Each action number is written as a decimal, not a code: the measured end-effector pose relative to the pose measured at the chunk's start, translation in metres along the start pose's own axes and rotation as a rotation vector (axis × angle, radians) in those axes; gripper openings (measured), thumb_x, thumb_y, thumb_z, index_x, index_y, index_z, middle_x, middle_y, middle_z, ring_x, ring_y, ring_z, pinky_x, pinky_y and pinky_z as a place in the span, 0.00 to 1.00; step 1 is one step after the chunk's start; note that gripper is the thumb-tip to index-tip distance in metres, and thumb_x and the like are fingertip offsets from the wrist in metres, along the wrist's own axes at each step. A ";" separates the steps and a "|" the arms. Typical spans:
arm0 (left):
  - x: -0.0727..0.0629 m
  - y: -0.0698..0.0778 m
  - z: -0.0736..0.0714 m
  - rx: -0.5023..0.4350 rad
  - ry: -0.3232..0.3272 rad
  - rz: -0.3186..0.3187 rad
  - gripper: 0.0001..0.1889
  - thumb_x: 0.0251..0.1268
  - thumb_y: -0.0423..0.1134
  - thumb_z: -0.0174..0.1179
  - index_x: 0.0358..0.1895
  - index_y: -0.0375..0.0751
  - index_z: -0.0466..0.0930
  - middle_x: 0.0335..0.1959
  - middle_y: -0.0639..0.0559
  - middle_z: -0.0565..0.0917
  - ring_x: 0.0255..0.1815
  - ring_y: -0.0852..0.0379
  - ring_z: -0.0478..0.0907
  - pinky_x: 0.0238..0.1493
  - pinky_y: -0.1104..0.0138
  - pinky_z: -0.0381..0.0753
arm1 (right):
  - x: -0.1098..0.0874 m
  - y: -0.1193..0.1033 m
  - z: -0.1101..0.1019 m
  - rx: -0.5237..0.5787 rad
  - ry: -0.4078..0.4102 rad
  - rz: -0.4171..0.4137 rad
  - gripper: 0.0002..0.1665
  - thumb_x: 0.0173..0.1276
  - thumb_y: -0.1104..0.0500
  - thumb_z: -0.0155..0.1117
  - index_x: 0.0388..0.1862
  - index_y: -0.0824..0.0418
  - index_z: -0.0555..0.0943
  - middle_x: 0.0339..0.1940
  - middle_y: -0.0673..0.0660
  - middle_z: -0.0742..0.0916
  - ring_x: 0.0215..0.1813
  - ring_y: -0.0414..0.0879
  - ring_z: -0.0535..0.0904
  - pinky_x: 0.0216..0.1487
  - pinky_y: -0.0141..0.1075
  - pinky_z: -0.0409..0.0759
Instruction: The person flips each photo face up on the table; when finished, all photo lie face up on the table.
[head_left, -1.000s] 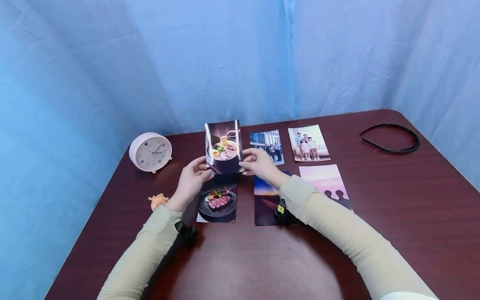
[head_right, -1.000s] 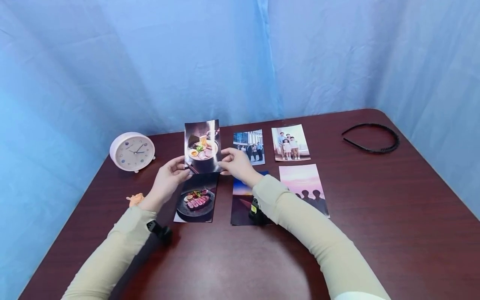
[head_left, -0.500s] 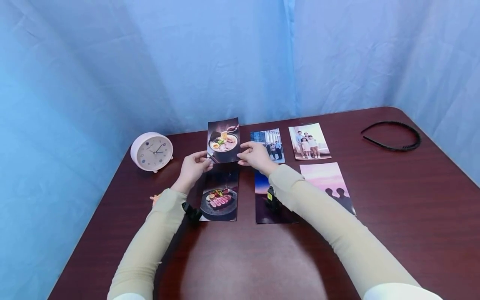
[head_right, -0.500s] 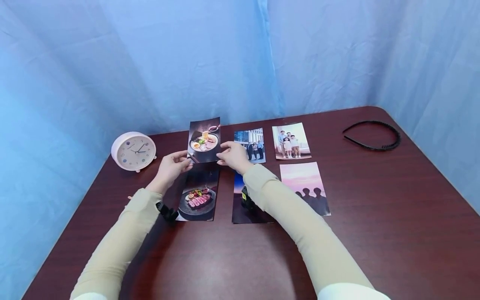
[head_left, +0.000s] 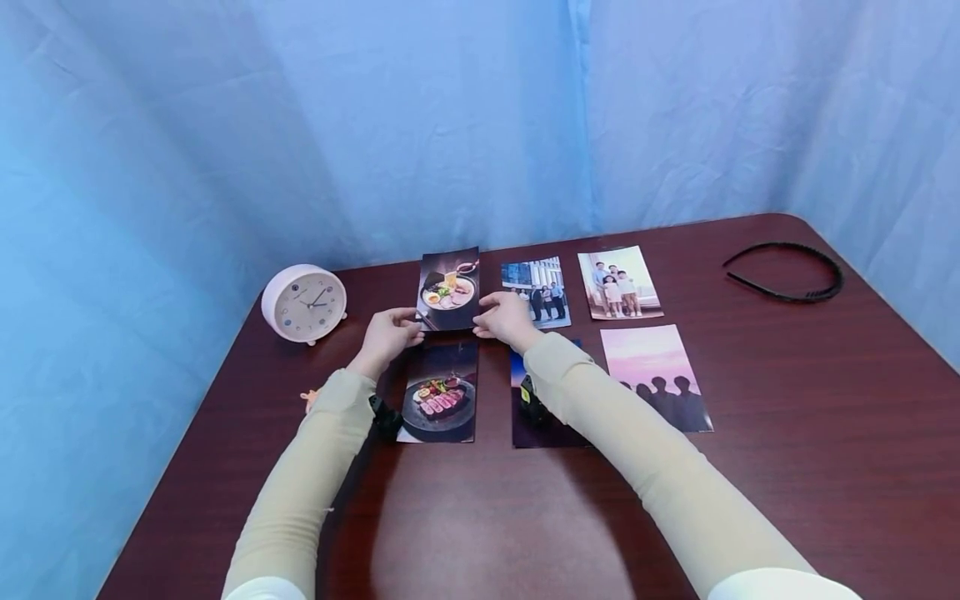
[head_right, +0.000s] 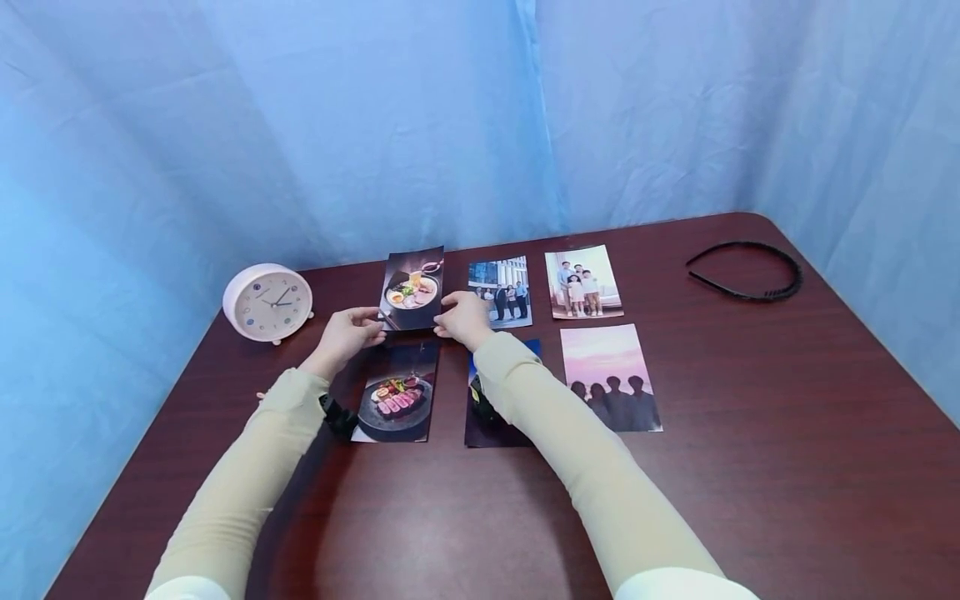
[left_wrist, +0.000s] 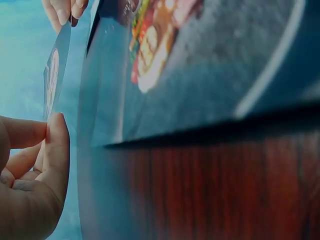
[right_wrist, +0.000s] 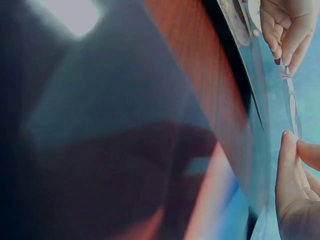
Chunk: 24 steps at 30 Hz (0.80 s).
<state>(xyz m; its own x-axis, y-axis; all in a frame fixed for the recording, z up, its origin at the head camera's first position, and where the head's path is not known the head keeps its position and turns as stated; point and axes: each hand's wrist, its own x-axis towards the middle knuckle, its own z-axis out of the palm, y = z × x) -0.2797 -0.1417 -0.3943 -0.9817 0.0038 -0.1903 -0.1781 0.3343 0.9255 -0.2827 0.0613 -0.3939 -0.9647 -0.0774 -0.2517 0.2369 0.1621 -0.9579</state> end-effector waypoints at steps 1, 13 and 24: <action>0.001 -0.001 0.000 0.007 0.001 0.000 0.22 0.68 0.25 0.50 0.65 0.28 0.66 0.30 0.49 0.78 0.24 0.68 0.77 0.34 0.75 0.81 | 0.001 0.000 0.001 0.008 0.004 0.008 0.24 0.64 0.74 0.57 0.61 0.69 0.72 0.46 0.70 0.85 0.34 0.48 0.85 0.42 0.38 0.84; 0.003 -0.007 -0.001 0.078 0.034 -0.020 0.19 0.66 0.27 0.54 0.60 0.28 0.73 0.32 0.46 0.80 0.25 0.67 0.77 0.36 0.73 0.82 | 0.003 0.006 0.003 0.051 -0.010 0.023 0.24 0.64 0.76 0.55 0.61 0.71 0.72 0.49 0.72 0.83 0.51 0.57 0.82 0.46 0.36 0.83; 0.004 -0.010 -0.001 0.165 0.053 -0.024 0.17 0.67 0.29 0.55 0.58 0.30 0.75 0.42 0.38 0.82 0.32 0.63 0.81 0.45 0.66 0.82 | 0.001 0.006 0.000 -0.074 -0.054 0.030 0.26 0.64 0.72 0.60 0.62 0.67 0.72 0.52 0.67 0.83 0.53 0.55 0.81 0.51 0.37 0.81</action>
<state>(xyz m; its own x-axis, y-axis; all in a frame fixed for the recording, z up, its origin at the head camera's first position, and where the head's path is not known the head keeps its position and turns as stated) -0.2816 -0.1458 -0.4036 -0.9802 -0.0541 -0.1904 -0.1925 0.4836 0.8539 -0.2820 0.0617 -0.4002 -0.9492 -0.1243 -0.2889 0.2544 0.2370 -0.9376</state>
